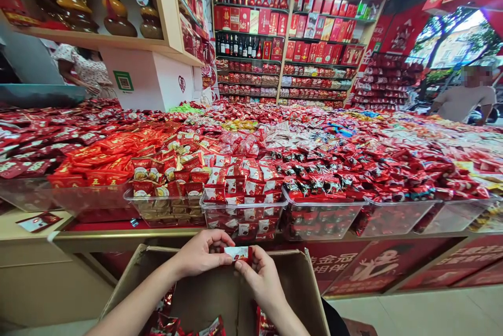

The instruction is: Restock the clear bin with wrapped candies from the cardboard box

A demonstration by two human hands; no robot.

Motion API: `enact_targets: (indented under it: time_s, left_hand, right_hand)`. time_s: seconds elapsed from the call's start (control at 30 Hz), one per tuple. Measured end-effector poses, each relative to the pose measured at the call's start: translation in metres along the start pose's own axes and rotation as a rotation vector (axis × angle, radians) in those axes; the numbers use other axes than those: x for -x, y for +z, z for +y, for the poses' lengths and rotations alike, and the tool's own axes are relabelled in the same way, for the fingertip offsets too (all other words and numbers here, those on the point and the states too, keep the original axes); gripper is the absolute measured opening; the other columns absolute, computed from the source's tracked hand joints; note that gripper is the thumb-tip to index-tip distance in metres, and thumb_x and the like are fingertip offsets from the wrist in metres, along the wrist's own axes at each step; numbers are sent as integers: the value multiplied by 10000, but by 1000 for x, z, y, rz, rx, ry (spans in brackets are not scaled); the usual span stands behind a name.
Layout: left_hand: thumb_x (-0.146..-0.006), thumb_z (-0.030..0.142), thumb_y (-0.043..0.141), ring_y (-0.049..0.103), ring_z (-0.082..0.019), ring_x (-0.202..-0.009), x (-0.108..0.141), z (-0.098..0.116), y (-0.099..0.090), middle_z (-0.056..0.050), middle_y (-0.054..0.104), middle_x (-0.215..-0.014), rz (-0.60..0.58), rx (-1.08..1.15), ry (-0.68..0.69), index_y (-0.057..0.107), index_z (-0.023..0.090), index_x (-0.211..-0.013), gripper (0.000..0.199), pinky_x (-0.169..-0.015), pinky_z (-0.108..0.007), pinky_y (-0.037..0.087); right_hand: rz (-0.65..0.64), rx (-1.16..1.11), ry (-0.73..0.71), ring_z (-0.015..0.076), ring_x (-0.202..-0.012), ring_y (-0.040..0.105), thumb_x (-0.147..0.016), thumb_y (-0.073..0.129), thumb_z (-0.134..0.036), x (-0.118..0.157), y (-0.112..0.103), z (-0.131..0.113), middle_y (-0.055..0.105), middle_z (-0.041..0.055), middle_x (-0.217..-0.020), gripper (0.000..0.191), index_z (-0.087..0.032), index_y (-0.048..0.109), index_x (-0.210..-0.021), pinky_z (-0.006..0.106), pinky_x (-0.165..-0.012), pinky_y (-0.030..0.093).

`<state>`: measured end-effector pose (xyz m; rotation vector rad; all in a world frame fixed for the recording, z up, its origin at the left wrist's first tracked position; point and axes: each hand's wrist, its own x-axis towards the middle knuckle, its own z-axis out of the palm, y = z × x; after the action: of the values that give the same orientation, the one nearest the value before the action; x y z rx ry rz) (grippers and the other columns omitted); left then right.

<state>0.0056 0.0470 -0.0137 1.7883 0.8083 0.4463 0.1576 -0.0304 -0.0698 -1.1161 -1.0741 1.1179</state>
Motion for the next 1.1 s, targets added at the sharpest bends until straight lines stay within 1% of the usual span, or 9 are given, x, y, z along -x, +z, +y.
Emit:
enact_targets:
  time_s: [0.1,0.2,0.27,0.37,0.5,0.57,0.63,0.8,1.1]
  left_hand:
    - [-644,246,645,562,-135,-645,1,2,-2,-1,638,-689,1,0,24,616,141,-852,234,-596,-224,420]
    - [-704,342,606,565,-135,-627,2,3,-4,-5,632,-659,5,16,50,614,139,-827,238,-599,-229,416]
    - [-724,426,571,580,-143,-609,2,3,-5,-18,634,-645,-8,43,63,601,132,-825,312,-593,-239,426]
    - [-750,525,484,608,-156,-594,2,0,-5,-63,660,-681,-35,96,71,568,124,-843,420,-588,-263,451]
    - [-735,470,536,615,-153,-582,2,-3,-3,-90,676,-711,-19,117,60,562,120,-824,362,-590,-271,458]
    - [-708,405,589,615,-149,-574,3,-3,-3,-79,676,-699,-6,113,52,569,123,-809,300,-589,-266,456]
    - [-700,358,599,614,-143,-565,3,-3,-2,-70,674,-691,1,112,47,573,125,-803,256,-583,-261,454]
    - [-686,318,602,614,-142,-570,2,-4,-1,-68,673,-689,7,115,46,572,124,-798,226,-565,-252,459]
    - [-685,244,585,623,-144,-562,2,-10,-3,-62,684,-692,4,99,49,589,128,-813,174,-576,-252,452]
  right_hand:
    - [44,-1,22,152,-566,563,-703,625,-413,1,-1,0,597,23,-676,276,-164,554,-801,238,-469,421]
    - [79,96,-61,153,-620,571,-744,591,-387,4,-8,-12,612,33,-717,246,-162,563,-838,257,-543,462]
    - [94,174,-149,171,-685,585,-760,578,-363,5,-15,-31,628,52,-769,228,-168,565,-876,276,-598,486]
    - [139,278,-315,162,-653,587,-760,580,-332,-4,-26,-76,632,48,-756,215,-187,559,-917,266,-569,490]
    - [276,476,-565,143,-609,565,-761,566,-332,-51,-44,-146,623,26,-705,193,-183,574,-883,259,-557,458]
    - [288,596,-567,140,-615,562,-784,522,-338,-86,-51,-173,626,34,-708,213,-160,572,-889,253,-558,442]
    - [235,808,-467,136,-620,552,-802,480,-301,-119,-55,-189,627,42,-718,210,-139,584,-885,249,-568,426]
    - [115,995,-311,134,-538,520,-710,569,-193,-162,-46,-192,604,21,-583,107,-130,641,-760,240,-511,377]
    - [-74,1073,-199,124,-492,566,-720,555,-149,-169,-36,-170,634,-3,-547,144,-144,636,-839,212,-486,410]
